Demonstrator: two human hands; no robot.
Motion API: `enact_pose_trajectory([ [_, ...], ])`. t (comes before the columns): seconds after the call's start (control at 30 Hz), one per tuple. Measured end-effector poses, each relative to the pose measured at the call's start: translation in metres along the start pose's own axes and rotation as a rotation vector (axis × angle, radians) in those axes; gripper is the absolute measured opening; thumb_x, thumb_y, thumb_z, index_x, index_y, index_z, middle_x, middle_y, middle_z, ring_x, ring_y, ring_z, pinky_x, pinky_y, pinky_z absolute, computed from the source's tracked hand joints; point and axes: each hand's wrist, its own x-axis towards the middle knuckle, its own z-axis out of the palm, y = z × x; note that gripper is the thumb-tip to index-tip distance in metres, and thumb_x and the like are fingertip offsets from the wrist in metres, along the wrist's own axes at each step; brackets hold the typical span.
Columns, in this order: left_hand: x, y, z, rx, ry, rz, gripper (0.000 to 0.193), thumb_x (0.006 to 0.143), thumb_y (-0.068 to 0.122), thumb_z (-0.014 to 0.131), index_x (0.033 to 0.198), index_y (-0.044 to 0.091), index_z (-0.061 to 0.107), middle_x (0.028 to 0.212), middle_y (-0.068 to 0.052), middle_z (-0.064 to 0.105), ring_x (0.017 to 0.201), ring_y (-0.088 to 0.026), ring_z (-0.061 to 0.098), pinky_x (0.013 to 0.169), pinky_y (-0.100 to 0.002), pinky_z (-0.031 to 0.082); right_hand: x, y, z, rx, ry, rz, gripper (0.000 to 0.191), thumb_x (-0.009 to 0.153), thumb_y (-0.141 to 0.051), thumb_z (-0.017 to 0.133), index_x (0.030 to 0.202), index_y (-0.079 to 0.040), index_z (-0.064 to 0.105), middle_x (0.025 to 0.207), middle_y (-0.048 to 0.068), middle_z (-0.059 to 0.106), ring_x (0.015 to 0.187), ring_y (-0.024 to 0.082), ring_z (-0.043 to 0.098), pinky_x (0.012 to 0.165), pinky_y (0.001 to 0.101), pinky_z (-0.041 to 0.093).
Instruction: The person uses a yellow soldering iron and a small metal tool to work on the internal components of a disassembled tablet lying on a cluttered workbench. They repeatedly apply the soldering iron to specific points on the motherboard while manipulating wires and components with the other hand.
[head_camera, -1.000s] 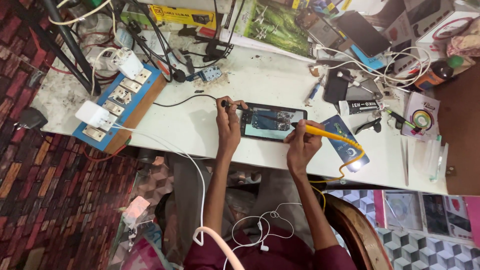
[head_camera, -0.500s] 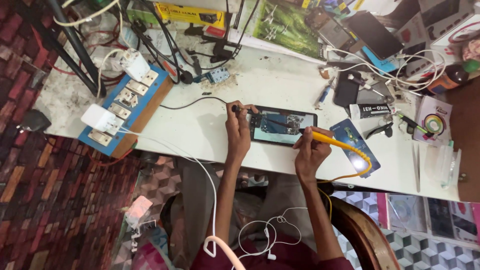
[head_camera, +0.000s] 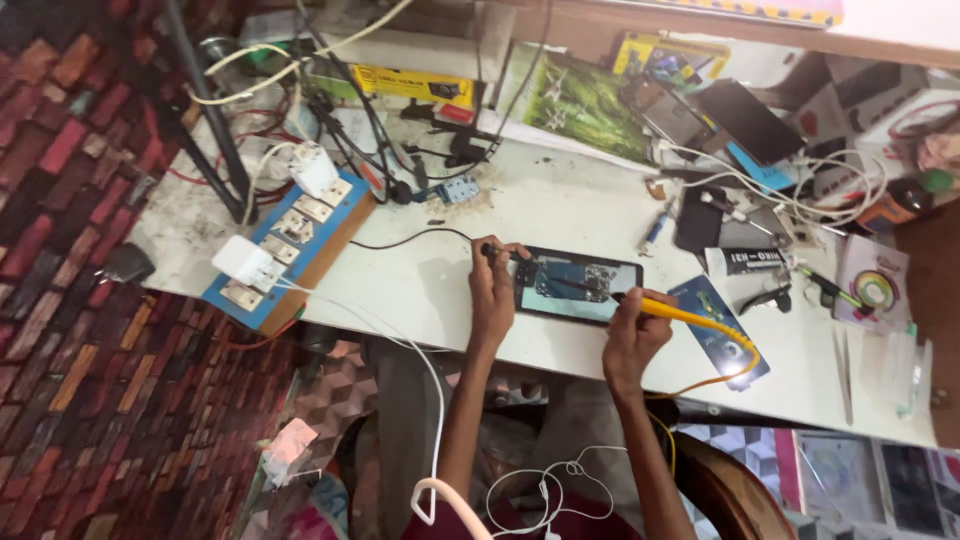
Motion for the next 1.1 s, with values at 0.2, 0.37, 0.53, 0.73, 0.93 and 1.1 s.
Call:
enact_pose_trajectory([
  [0.2, 0.001, -0.002, 0.000, -0.046, -0.006, -0.027, 0.024, 0.112, 0.029, 0.042, 0.109, 0.005, 0.041, 0.099, -0.007, 0.070, 0.053, -0.003, 0.030, 0.048, -0.022, 0.030, 0.006, -0.003, 0.002, 0.009, -0.052, 0.060, 0.026, 0.109, -0.028, 0.058, 0.107, -0.002, 0.052, 0.068, -0.002, 0.053, 0.054, 0.005, 0.047, 0.047, 0.0213, 0.039],
  [0.37, 0.000, -0.007, 0.001, -0.050, -0.006, 0.011, 0.022, 0.113, 0.028, 0.042, 0.111, 0.006, 0.042, 0.100, -0.007, 0.069, 0.057, -0.003, 0.030, 0.053, -0.022, 0.032, 0.005, -0.006, 0.001, -0.112, -0.032, 0.067, 0.026, 0.109, -0.027, 0.057, 0.105, -0.001, 0.055, 0.062, 0.000, 0.051, 0.052, 0.006, 0.046, 0.045, 0.0225, 0.036],
  [0.53, 0.001, -0.011, 0.000, -0.059, -0.018, 0.023, 0.021, 0.113, 0.027, 0.041, 0.110, 0.006, 0.041, 0.100, -0.006, 0.068, 0.058, -0.003, 0.030, 0.053, -0.023, 0.032, 0.004, 0.002, 0.002, -0.086, 0.003, 0.031, 0.026, 0.109, -0.026, 0.057, 0.107, -0.001, 0.055, 0.066, 0.001, 0.053, 0.055, 0.007, 0.048, 0.049, 0.0227, 0.039],
  [0.73, 0.004, -0.011, -0.005, -0.061, -0.023, 0.025, 0.021, 0.111, 0.027, 0.042, 0.106, 0.006, 0.042, 0.100, -0.007, 0.069, 0.056, -0.003, 0.031, 0.050, -0.023, 0.032, 0.005, 0.021, 0.001, 0.043, 0.074, 0.041, 0.020, 0.108, -0.020, 0.056, 0.112, -0.002, 0.052, 0.070, 0.003, 0.053, 0.057, 0.008, 0.050, 0.052, 0.0226, 0.042],
  [0.93, 0.002, -0.004, -0.007, -0.078, -0.031, -0.014, 0.021, 0.112, 0.026, 0.043, 0.106, 0.006, 0.043, 0.101, -0.007, 0.070, 0.056, -0.003, 0.032, 0.050, -0.022, 0.032, -0.001, 0.033, -0.004, 0.119, 0.069, -0.001, 0.018, 0.106, -0.015, 0.056, 0.117, -0.003, 0.047, 0.075, 0.003, 0.053, 0.056, 0.008, 0.049, 0.050, 0.0223, 0.043],
  [1.1, 0.003, -0.002, -0.007, -0.092, -0.019, -0.070, 0.018, 0.110, 0.024, 0.043, 0.107, 0.005, 0.044, 0.102, -0.007, 0.070, 0.053, -0.003, 0.030, 0.047, -0.022, 0.029, -0.003, 0.031, -0.003, 0.096, 0.098, -0.016, 0.021, 0.105, -0.014, 0.061, 0.118, -0.002, 0.050, 0.079, 0.002, 0.051, 0.062, 0.005, 0.044, 0.053, 0.0207, 0.036],
])
